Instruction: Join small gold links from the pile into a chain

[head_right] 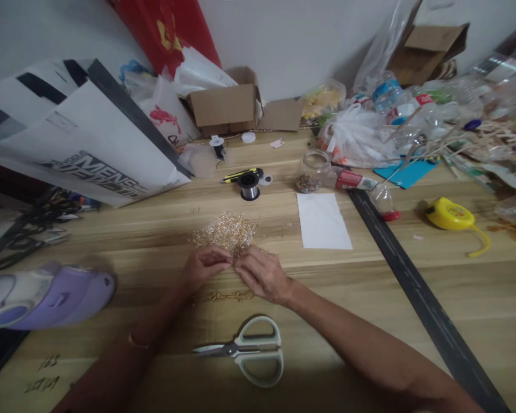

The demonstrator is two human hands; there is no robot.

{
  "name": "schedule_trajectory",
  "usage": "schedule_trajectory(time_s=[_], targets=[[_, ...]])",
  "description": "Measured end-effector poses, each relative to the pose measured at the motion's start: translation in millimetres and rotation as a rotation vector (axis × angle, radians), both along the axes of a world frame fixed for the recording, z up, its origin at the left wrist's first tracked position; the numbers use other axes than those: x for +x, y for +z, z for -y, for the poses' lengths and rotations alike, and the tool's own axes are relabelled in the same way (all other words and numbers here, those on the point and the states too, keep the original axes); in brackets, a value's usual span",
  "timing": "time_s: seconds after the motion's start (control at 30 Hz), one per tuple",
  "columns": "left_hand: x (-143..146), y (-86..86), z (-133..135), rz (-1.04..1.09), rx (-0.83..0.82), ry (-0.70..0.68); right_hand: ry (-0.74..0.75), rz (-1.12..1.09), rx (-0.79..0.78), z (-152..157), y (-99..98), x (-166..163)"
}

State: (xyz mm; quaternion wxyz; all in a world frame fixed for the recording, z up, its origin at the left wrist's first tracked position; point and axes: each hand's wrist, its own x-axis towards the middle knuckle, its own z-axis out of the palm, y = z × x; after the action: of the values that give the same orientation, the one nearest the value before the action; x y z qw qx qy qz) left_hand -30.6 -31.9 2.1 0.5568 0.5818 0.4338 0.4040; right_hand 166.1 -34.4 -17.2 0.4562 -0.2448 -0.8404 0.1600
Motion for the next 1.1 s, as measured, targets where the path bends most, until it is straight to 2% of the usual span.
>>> schedule_trajectory(time_s=[0.7, 1.1], targets=[[-0.9, -5.0, 0.1, -0.037, 0.017, 0.010, -0.011, 0.062, -0.004, -0.4, -0.6, -0.2], [1.2, 0.1, 1.4, -0.053, 0.017, 0.012, -0.007, 0.071, -0.025, -1.1, -2.0, -1.1]])
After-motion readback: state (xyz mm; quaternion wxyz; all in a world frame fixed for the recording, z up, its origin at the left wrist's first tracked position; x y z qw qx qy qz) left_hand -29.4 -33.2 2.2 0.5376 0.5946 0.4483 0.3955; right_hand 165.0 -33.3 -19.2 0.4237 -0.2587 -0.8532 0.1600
